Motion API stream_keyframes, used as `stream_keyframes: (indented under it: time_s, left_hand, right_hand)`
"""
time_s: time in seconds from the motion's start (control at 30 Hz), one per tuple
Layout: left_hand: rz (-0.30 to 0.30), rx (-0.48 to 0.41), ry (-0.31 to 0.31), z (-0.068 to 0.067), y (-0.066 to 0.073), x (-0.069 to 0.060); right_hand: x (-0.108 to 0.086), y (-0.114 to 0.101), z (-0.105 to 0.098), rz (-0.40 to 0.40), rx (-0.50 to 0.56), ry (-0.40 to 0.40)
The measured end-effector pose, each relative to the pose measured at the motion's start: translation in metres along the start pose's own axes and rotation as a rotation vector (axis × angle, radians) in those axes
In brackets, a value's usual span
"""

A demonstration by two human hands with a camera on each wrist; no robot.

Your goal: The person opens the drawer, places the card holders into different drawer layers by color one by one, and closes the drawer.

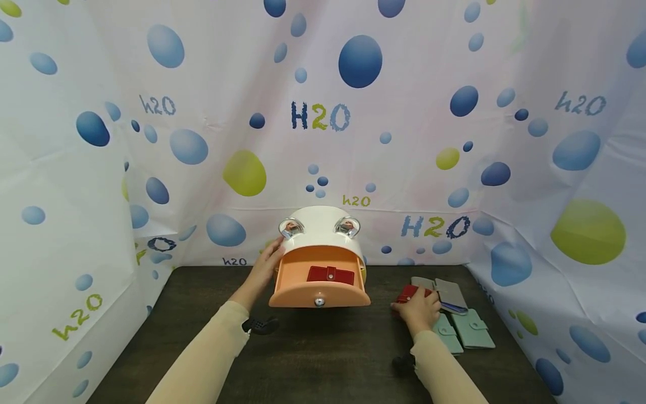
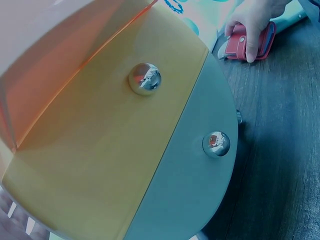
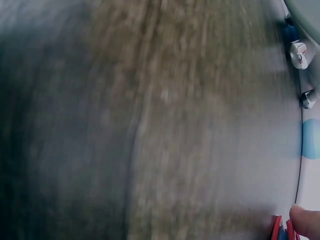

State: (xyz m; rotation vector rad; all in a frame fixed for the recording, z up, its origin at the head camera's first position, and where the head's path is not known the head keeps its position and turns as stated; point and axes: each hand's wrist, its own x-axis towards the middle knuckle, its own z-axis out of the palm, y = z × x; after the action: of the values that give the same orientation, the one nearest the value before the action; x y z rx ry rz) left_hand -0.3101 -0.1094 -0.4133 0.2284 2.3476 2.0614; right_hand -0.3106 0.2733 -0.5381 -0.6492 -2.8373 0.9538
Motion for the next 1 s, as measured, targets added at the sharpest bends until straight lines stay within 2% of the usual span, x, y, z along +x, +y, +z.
stream_keyframes:
  time_s: [0.23,0.47,1.0]
  left_hand:
    - [0.008,0.002,-0.002,-0.0002,0.0000,0.0006]
    - [0.009,0.007,-0.005,-0.0004,0.0008,-0.0007]
    - [0.006,0.000,-0.002,-0.0005,0.0007,0.0002]
  right_hand:
    - [0.0019,-0.0009,0.0034,0.017,-0.005,-0.004]
    - [0.0032,0.0013,0.0032,-0.011,0.029,-0.020]
    - [0.0058,0.0046,-0.0039,-0.032,0.032,-0.044]
